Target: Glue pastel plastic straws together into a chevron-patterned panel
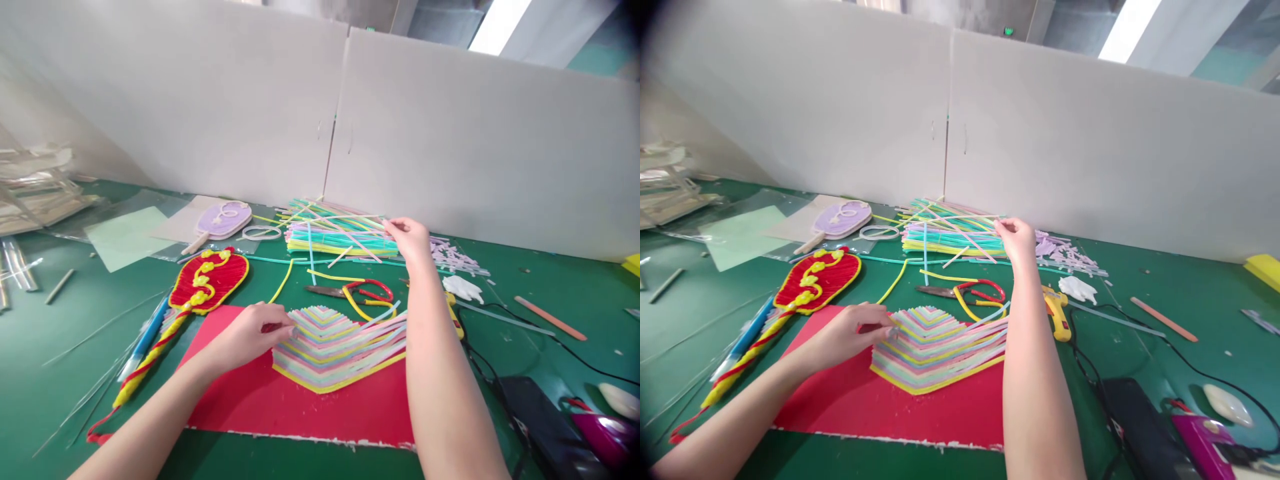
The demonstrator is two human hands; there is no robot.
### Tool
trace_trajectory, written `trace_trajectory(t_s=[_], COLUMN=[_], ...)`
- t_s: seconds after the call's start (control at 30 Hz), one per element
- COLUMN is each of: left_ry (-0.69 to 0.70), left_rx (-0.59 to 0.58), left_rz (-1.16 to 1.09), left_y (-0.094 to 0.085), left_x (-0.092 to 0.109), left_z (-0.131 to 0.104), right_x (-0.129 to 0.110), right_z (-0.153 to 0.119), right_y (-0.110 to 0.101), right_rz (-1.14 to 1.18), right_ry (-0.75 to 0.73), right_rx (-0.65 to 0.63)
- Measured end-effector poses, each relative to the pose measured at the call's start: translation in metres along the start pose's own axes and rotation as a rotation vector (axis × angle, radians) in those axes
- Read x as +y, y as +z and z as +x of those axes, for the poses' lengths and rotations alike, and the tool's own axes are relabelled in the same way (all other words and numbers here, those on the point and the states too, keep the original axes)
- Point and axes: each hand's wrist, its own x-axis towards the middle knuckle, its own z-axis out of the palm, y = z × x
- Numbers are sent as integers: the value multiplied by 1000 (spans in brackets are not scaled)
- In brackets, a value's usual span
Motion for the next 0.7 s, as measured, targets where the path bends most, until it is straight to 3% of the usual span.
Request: trace_trajectory(t_s=[0.13, 0.27, 0.5, 0.7], left_ry=[-81, -120, -137, -166], left_rx=[206, 335, 385, 405], left_rz=[38, -22, -55, -90], left_y=[13, 20, 20, 18], left_x=[0, -2, -3, -4], left_z=[4, 7, 7, 10], right_x=[2, -4, -16, -27], right_z=[-1, -14, -38, -21], right_y=[9, 30, 73, 85], right_rz=[-240, -369, -560, -717], right_ry=[-80, -146, -339, -364], right_rx=[-53, -131, -315, -440])
